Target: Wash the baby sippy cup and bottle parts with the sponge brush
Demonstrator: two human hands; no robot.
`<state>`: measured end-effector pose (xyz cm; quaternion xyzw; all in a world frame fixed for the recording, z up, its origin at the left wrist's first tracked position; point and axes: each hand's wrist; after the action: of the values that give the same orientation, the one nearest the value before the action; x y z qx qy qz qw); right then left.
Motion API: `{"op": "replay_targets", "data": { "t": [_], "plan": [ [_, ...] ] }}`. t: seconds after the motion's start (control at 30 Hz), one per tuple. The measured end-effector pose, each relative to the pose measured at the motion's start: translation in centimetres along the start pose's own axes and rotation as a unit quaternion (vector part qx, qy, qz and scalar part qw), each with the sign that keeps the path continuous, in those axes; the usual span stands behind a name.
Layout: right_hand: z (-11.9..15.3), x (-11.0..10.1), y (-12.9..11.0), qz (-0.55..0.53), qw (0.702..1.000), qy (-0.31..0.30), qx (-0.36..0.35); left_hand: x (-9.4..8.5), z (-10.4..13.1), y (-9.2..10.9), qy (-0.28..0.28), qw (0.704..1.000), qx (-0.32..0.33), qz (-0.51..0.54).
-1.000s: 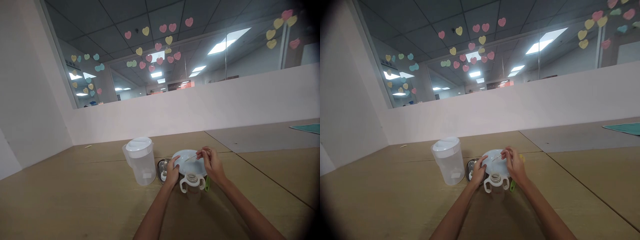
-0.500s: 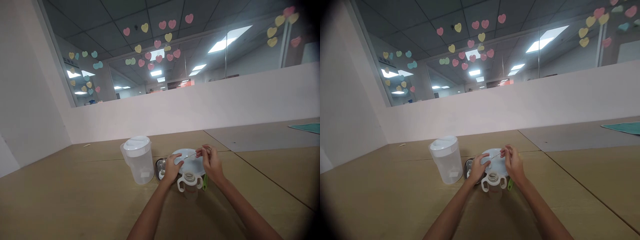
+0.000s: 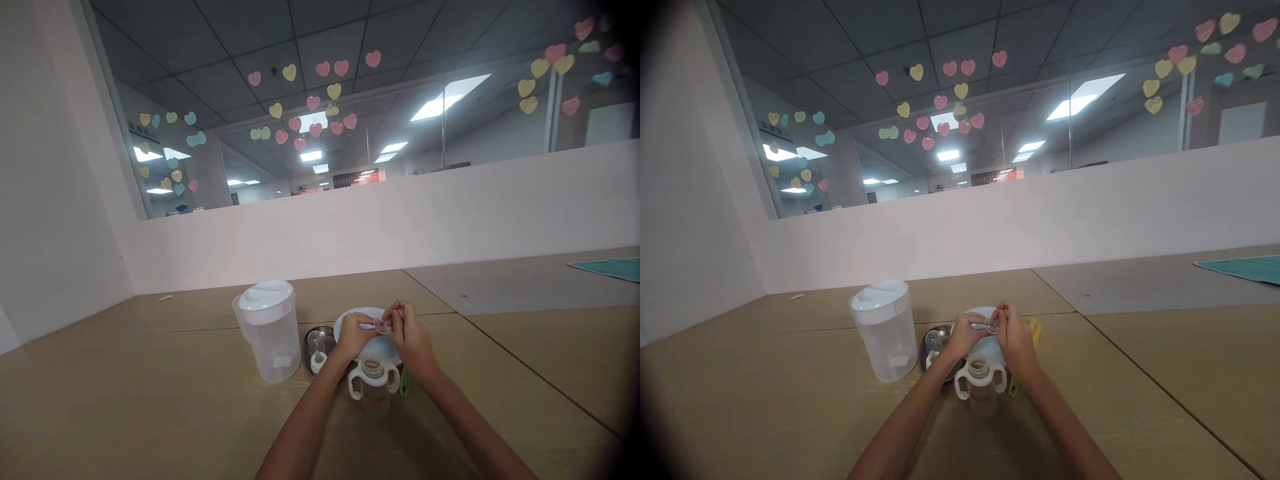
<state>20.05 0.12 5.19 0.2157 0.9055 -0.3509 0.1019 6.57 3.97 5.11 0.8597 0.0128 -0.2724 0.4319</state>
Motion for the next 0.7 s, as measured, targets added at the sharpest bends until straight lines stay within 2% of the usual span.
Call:
{"op": "replay_targets", "data": {
  "t": [0.17,0.3,0.4,0.53,0.7],
  "plan": [
    [0.1,0.5,0.4,0.090,0.996,-0.008,-0.029,1.0,-0.3,0.1,0.010,0.999,-0.037,0.021],
    [-0.2,0.3,0.9,0.138,0.988,-0.011,-0.064,0.9,-0.3,0.8,0.006,0.998,-0.039,0.053],
    [-0.4,0.1,1.3,0.128,0.988,-0.032,-0.079,0.4,-0.2,1.5,0.000,0.998,-0.044,0.055],
    [-0.3,0.0,1.3,0.051,0.993,-0.062,-0.085,-0.2,0.0,2.0,-0.010,0.999,-0.036,0.018],
    [-0.2,-0.2,0.9,0.064,0.991,-0.026,-0.116,-0.3,0.1,2.0,-0.002,0.999,-0.031,0.026]
  ]
}}
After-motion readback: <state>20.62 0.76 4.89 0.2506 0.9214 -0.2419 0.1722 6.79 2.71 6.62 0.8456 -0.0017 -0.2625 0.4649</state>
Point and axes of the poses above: each hand's wrist, its own z-axis away from the middle knuckle, its own x-axis out of the palm, y = z × x, and after that the axes turned 11 degrees about -y, right-handed
